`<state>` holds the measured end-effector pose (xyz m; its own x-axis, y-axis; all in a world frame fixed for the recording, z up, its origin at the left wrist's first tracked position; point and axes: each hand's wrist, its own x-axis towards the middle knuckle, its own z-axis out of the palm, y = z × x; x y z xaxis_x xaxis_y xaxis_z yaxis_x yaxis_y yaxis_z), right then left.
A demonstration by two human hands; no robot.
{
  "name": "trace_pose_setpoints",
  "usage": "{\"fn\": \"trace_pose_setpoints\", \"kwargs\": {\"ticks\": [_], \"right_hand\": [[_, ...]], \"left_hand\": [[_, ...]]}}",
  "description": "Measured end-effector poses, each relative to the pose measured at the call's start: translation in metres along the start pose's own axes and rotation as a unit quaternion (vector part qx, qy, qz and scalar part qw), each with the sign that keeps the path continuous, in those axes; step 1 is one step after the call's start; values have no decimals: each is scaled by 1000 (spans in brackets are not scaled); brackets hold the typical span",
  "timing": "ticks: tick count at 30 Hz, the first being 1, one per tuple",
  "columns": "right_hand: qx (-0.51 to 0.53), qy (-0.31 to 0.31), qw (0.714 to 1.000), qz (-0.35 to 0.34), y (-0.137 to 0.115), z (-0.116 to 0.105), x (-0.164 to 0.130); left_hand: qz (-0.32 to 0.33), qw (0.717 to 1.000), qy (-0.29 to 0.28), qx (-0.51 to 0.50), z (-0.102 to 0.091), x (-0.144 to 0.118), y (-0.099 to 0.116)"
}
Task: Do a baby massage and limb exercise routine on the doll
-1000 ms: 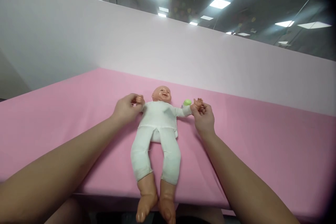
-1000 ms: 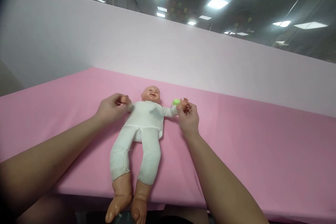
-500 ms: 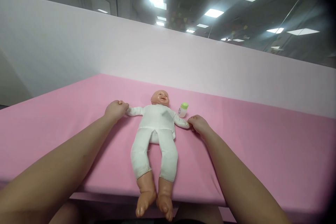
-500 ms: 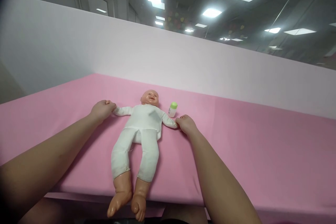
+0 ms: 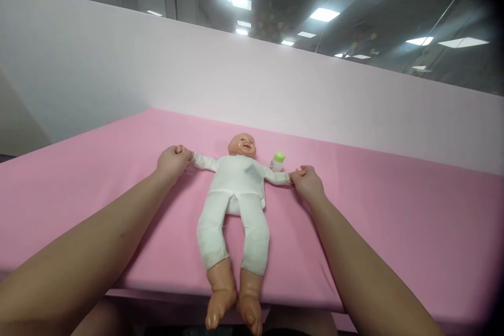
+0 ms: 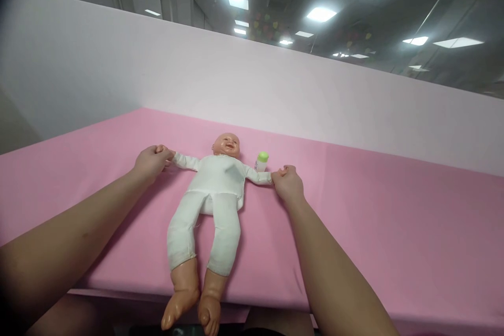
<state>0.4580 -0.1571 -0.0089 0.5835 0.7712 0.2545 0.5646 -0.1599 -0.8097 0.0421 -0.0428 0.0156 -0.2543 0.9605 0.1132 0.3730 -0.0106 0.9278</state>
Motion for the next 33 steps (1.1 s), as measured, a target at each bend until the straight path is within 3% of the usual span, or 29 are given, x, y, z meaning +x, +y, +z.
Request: {"fn": "trace_pose_setpoints", "kwargs": {"ticks": [3,6,10,12,14,17,22,25,28,33], "right_hand": [[23,54,995,-79,-20,-1,-17],[67,59,971,-221,-41,7,-40],[7,-41,905,-424,-57,24,-63],[-30,-99,865,-491,-61,29,-69],[-49,-131,845,-516,-64,31,-72],[-54,-149,842,-516,-64,30,-71],[-35,-124,856,-500,-58,33,-68],[-3,-86,901,-426,-56,36,-64],[69,-51,949,-303,-53,32,-56],[178,30,973,-146,-30,16,-25]], "left_hand": [[91,996,11,8,4,-19,14],[189,982,-9,22,12,-47,29],[285,949,-90,96,23,-74,43],[347,908,-161,169,25,-79,47],[394,865,-213,227,24,-80,49],[424,837,-234,256,22,-78,49],[425,843,-215,250,26,-75,45],[391,873,-190,224,29,-75,42],[320,924,-139,156,28,-71,40],[178,983,-31,31,14,-43,29]]}}
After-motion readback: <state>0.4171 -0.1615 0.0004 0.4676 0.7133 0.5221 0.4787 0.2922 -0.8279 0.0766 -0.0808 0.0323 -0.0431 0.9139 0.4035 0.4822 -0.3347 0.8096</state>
